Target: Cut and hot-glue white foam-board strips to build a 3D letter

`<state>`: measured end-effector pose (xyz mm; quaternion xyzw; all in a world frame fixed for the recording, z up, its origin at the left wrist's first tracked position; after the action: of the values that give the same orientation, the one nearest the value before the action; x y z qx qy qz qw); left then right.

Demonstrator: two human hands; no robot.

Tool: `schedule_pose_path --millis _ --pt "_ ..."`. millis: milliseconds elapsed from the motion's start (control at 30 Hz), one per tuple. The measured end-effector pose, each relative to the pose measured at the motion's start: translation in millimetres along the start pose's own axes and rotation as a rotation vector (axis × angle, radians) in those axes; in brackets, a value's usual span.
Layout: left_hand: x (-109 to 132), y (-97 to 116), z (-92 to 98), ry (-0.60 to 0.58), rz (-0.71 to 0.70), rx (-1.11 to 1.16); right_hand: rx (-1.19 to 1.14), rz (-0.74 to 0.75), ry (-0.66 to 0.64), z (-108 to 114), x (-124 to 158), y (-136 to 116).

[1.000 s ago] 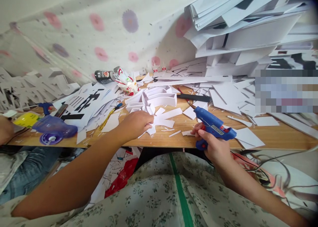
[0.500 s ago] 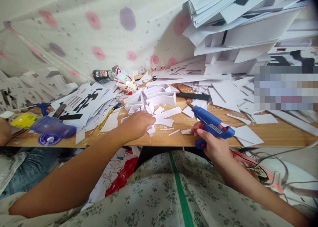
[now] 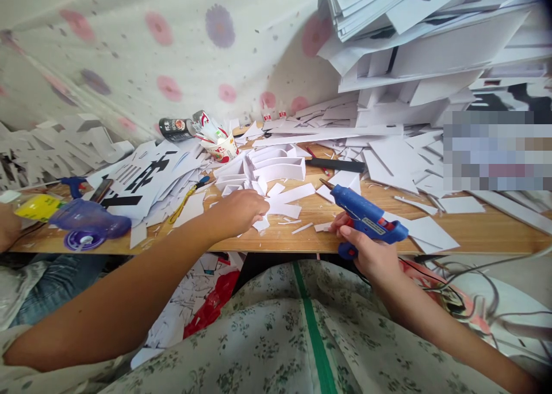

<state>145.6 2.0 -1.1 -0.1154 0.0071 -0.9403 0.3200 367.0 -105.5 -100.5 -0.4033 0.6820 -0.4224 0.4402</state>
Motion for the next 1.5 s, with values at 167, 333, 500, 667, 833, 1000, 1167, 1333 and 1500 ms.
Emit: schedule_pose_path --millis 167,333,500,667,833,1000,1167,1333,1500 --pt "0 -2 -2.0 -0.006 0.023 0.029 0.009 0.002 0.0 0 1 -1" --pt "1 -1 0.3 -0.007 0.052 0.045 -0.01 0.018 -0.007 2 2 2" --pt "2 -2 0.8 -0.004 0.088 0.049 -0.016 0.04 -0.004 3 1 2" --pt "2 -2 1.6 0.014 0.112 0.04 -0.002 0.048 0.002 1 0 -2" --pt "11 -5 3.2 0.055 0.112 0.058 -0.033 0.017 0.022 2 0 -1" --pt "35 -17 -9.4 0.248 0.083 0.156 -0.129 -0.048 0.021 -7 3 2" --pt "48 -18 -18.7 0.483 0.129 0.252 -0.194 -0.121 -0.074 -58 4 -1" --pt "60 -18 -15.9 0.55 0.228 0.432 -0.197 -0.139 -0.097 -108 1 9" --pt "70 -15 -19.4 0.625 0.161 0.479 -0.095 -0.099 -0.054 -127 5 20"
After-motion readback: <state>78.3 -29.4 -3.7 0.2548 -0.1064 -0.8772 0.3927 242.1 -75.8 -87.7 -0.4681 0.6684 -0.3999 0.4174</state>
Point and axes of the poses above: each hand's wrist, its own x-axis away from the middle knuckle, its own z-axis out of the back of the hand, y = z × x, the point moved 4 cm from there along -x, towards the middle knuckle, and after that the axes turned 5 degrees about z, right-handed, at the moved point
